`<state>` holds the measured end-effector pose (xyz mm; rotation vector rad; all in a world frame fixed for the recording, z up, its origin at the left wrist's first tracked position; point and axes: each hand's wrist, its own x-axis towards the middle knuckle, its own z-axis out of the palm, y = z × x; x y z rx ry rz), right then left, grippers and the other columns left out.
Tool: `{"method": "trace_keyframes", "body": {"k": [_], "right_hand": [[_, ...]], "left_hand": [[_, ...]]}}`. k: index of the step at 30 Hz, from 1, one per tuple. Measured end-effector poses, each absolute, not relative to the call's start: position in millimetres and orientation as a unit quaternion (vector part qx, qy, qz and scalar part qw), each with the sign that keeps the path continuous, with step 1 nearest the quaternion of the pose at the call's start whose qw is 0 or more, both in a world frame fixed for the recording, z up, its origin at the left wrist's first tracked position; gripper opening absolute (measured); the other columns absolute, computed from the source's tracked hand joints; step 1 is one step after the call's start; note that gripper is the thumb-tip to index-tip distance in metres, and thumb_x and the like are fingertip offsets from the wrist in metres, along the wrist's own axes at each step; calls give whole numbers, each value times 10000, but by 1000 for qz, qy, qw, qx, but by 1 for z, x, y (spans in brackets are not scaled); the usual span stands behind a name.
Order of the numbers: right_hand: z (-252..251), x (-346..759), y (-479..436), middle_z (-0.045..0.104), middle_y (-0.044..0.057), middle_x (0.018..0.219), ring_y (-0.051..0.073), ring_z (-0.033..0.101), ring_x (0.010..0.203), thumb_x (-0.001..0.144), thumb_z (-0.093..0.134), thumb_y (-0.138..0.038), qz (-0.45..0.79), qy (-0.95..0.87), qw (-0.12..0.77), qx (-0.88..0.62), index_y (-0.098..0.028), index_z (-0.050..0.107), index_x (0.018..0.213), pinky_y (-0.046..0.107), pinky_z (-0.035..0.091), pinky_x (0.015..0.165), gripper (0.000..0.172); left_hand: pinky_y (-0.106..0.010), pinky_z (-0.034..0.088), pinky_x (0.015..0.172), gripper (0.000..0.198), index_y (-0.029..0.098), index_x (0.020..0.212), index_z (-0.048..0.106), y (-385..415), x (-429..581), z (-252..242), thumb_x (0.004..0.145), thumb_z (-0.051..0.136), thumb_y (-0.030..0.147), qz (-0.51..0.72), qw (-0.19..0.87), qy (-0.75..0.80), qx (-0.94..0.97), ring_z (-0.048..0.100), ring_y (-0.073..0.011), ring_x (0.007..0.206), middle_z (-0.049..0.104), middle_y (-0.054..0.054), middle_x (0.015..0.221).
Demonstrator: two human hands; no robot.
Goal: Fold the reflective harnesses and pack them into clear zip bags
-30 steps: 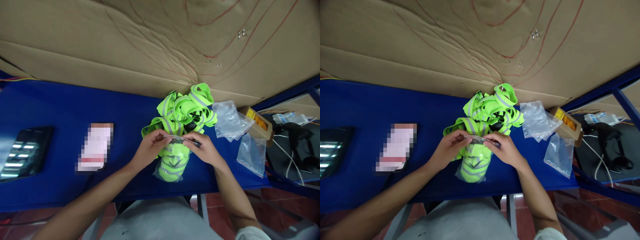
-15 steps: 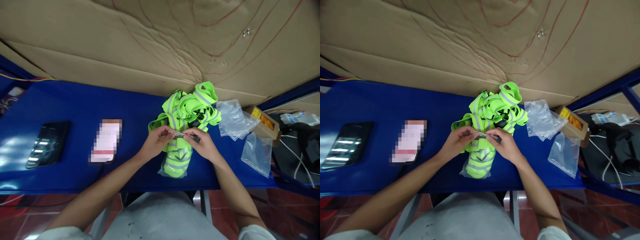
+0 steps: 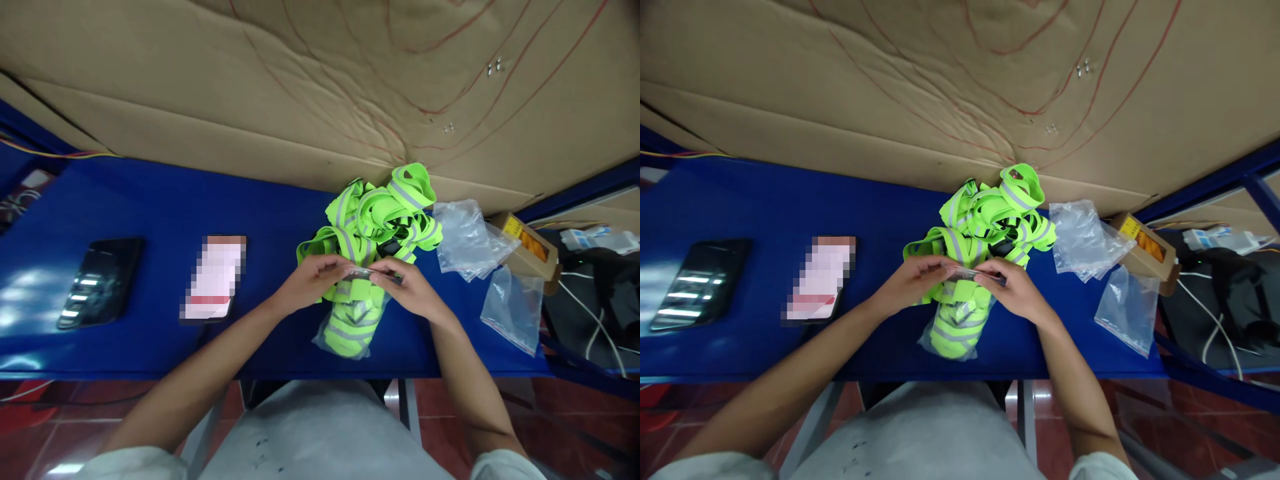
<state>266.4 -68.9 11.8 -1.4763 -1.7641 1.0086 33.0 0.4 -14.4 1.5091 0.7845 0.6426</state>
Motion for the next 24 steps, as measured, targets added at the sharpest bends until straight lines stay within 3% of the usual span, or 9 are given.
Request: {"method": "trace_keyframes", "body": {"k": [3, 10, 16, 19, 24], "right_hand": [[15, 286, -67, 694, 12, 826, 146, 610, 734, 944, 664, -448, 433, -646, 263, -571, -194, 728, 964, 262, 461, 668, 263], [11, 280, -68, 696, 19, 845, 136, 592, 731, 948, 661, -399, 380, -634, 334, -584, -190, 702, 950, 258, 458, 670, 213], [10, 270, -70, 718, 41, 938, 160, 649, 827, 953, 666, -393, 398, -646, 353, -548, -202, 711, 1012, 282, 496, 743, 205], [13, 271, -71, 717, 42, 966, 159, 656, 842, 951, 671, -389, 401, -667, 329, -536, -213, 720, 1043, 280, 502, 755, 205], [16, 278, -71, 701, 10, 862, 133, 623, 759, 920, 711, -392, 414, -662, 289, -554, -202, 710, 981, 248, 473, 682, 199]], "left_hand": [[-252, 448, 557, 360, 178, 949, 801, 4, 30, -15, 914, 657, 506, 264, 591, 367, 668, 631, -156, 636, 754, -27, 759], [-289, 537, 779, 369, 179, 932, 784, 4, 30, -11, 883, 704, 536, 314, 612, 369, 626, 704, -210, 860, 788, -58, 909], [-272, 543, 717, 402, 170, 1000, 784, 3, 30, -6, 781, 817, 506, 298, 635, 357, 617, 698, -201, 830, 776, -71, 933], [-258, 525, 642, 362, 165, 915, 786, 2, 30, -5, 801, 791, 508, 261, 635, 347, 639, 679, -188, 758, 756, -61, 849], [-256, 518, 666, 301, 175, 867, 776, 2, 31, -6, 835, 758, 473, 253, 617, 335, 666, 668, -187, 778, 744, -56, 837]]}}
